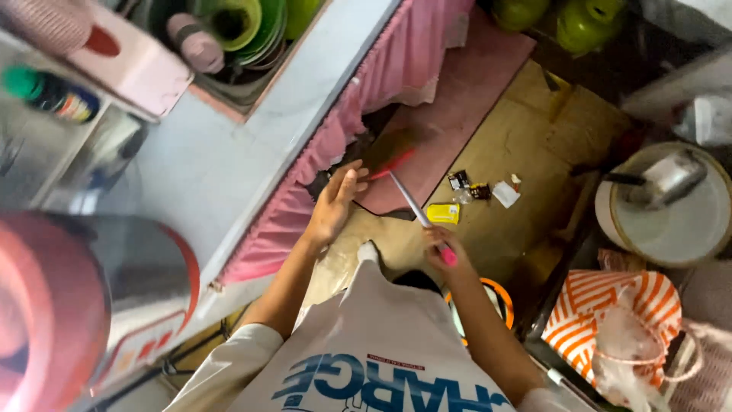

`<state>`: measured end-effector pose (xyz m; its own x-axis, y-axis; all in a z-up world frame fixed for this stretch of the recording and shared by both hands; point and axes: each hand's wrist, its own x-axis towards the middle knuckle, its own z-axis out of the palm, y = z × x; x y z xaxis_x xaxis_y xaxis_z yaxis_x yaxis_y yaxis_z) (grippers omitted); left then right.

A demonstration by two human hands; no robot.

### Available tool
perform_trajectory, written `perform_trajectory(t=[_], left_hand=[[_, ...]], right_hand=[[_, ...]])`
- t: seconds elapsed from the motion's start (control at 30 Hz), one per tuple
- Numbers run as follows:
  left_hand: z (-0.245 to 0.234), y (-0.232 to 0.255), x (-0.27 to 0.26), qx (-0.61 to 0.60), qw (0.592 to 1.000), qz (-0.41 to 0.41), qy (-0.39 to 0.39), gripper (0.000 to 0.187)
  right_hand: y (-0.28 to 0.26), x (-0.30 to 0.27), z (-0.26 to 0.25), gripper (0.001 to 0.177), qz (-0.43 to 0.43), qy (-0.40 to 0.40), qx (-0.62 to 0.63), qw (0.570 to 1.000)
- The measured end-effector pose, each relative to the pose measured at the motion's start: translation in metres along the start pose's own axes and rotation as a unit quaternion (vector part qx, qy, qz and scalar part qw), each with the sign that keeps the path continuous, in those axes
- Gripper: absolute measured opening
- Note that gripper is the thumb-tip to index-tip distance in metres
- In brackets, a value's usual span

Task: The recorder is sweeping the floor throughout several rooms in a house using a small handheld broom.

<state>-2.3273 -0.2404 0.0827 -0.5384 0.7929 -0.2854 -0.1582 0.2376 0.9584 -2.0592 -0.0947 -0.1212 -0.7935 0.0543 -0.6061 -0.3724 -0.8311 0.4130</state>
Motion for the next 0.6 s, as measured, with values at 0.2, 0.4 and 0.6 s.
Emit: perform_trajectory(t=[0.2, 0.4, 0.6], left_hand=[[-0.006, -0.002, 0.064, -0.021, 0.999, -0.004, -0.045, 0.059], [-0.008, 0.001, 0.113, -0.027, 0.999, 0.006, -0.044, 0.059], [0.003, -0.014, 0.19, -0.052, 0.995, 0.044, -0.076, 0.052]], right_hand=[[0.038, -0.049, 0.063, 0.027, 0.063, -0.046, 0.026, 0.997], [0.05, -0.018, 0.176, 0.025, 0.016, -0.017, -0.031, 0.999], [-0.023, 0.059, 0.255, 0.026, 0.02, -0.082, -0.03, 0.996]])
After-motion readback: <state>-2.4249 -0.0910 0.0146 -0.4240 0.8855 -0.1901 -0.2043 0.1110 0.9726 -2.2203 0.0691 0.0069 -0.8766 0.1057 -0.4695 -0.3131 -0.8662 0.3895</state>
